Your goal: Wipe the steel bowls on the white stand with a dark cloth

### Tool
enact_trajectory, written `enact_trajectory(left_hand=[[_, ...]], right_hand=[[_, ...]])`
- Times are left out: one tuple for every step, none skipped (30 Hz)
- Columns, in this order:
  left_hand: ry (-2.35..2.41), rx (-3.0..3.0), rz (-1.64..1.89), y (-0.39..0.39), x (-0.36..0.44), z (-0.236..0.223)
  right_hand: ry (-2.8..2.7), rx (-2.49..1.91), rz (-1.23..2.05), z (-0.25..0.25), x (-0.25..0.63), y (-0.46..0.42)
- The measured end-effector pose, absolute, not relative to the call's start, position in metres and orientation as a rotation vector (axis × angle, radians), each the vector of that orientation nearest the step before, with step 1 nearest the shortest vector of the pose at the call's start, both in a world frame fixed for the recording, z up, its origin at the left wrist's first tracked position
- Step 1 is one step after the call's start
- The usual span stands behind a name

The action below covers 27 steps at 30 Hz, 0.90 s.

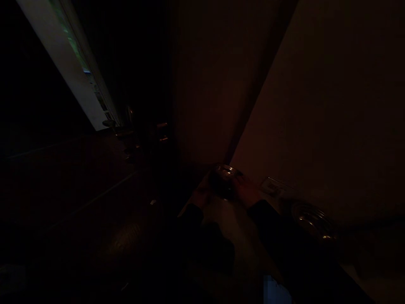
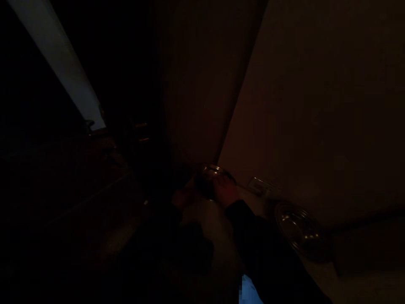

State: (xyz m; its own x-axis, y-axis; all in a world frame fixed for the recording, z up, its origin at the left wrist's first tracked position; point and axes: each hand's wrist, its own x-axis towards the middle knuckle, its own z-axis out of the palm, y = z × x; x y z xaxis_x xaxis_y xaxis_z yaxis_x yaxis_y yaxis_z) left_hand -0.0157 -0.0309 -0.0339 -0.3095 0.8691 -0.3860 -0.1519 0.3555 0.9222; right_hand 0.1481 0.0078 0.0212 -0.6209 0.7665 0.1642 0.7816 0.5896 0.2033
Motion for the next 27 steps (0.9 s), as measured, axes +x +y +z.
enact_trajectory(left_hand=[[1.546, 0.664, 1.189, -0.03, -0.017, -0.03], [1.549, 0.664, 1.195, -0.029, -0.017, -0.025], [1.532, 0.661, 1.209, -0.029, -0.016, -0.019], [1.488, 0.652, 1.231, -0.029, -0.013, -0.012], [1.432, 0.646, 1.255, -0.029, -0.01, -0.004], [1.342, 0.623, 1.288, -0.03, -0.007, 0.004], [1.262, 0.615, 1.312, -0.031, -0.004, 0.011], [1.212, 0.617, 1.331, -0.033, -0.002, 0.017], [1.181, 0.629, 1.334, -0.035, 0.0, 0.022], [1.183, 0.658, 1.324, -0.038, 0.001, 0.026], [1.202, 0.689, 1.307, -0.04, 0.001, 0.027], [1.221, 0.72, 1.285, -0.043, 0.001, 0.028], [1.236, 0.75, 1.264, -0.046, 0.0, 0.027], [1.244, 0.785, 1.245, -0.048, -0.001, 0.026], [1.244, 0.821, 1.226, -0.051, -0.002, 0.024], [1.248, 0.854, 1.209, -0.053, -0.004, 0.023], [1.25, 0.898, 1.188, -0.056, -0.006, 0.022], [1.257, 0.953, 1.163, -0.057, -0.007, 0.02], [1.267, 1.014, 1.137, -0.059, -0.008, 0.02], [1.273, 1.081, 1.109, -0.059, -0.009, 0.019], [1.27, 1.153, 1.075, -0.06, -0.009, 0.018], [1.26, 1.229, 1.038, -0.059, -0.008, 0.017], [1.248, 1.299, 0.997, -0.059, -0.006, 0.016], [1.242, 1.358, 0.953, -0.057, -0.003, 0.013], [1.235, 1.409, 0.903, -0.056, 0.002, 0.011], [1.229, 1.456, 0.859, -0.054, 0.007, 0.007], [1.224, 1.499, 0.827, -0.052, 0.013, 0.003]], right_hand=[[-2.721, -1.336, -0.391, 0.023, 0.152, 0.01], [-2.69, -1.332, -0.391, 0.026, 0.156, 0.012], [-2.66, -1.323, -0.399, 0.028, 0.16, 0.013], [-2.638, -1.295, -0.419, 0.03, 0.165, 0.013], [-2.622, -1.251, -0.457, 0.032, 0.169, 0.011], [-2.611, -1.194, -0.51, 0.034, 0.172, 0.007], [-2.613, -1.12, -0.573, 0.035, 0.176, 0.002], [-2.624, -1.029, -0.639, 0.035, 0.178, -0.005], [-2.638, -0.931, -0.702, 0.035, 0.18, -0.012], [-2.641, -0.84, -0.753, 0.035, 0.182, -0.021], [-2.633, -0.76, -0.785, 0.034, 0.183, -0.029], [-2.616, -0.689, -0.799, 0.033, 0.183, -0.038], [-2.588, -0.633, -0.798, 0.031, 0.184, -0.045], [-2.556, -0.596, -0.786, 0.031, 0.185, -0.053], [-2.527, -0.576, -0.761, 0.03, 0.187, -0.059], [-2.503, -0.573, -0.726, 0.03, 0.191, -0.065], [-2.48, -0.593, -0.687, 0.031, 0.198, -0.07], [-2.448, -0.646, -0.65, 0.031, 0.207, -0.074], [-2.405, -0.734, -0.616, 0.032, 0.218, -0.078], [-2.343, -0.855, -0.582, 0.032, 0.231, -0.08], [-2.259, -0.998, -0.543, 0.031, 0.245, -0.082], [-2.164, -1.147, -0.482, 0.028, 0.259, -0.083], [-2.071, -1.288, -0.385, 0.024, 0.272, -0.084], [-1.988, -1.411, -0.252, 0.019, 0.284, -0.085], [-1.92, -1.505, -0.093, 0.012, 0.294, -0.085], [-1.872, -1.573, 0.072, 0.004, 0.302, -0.086], [-1.839, -1.617, 0.227, -0.004, 0.308, -0.087]])
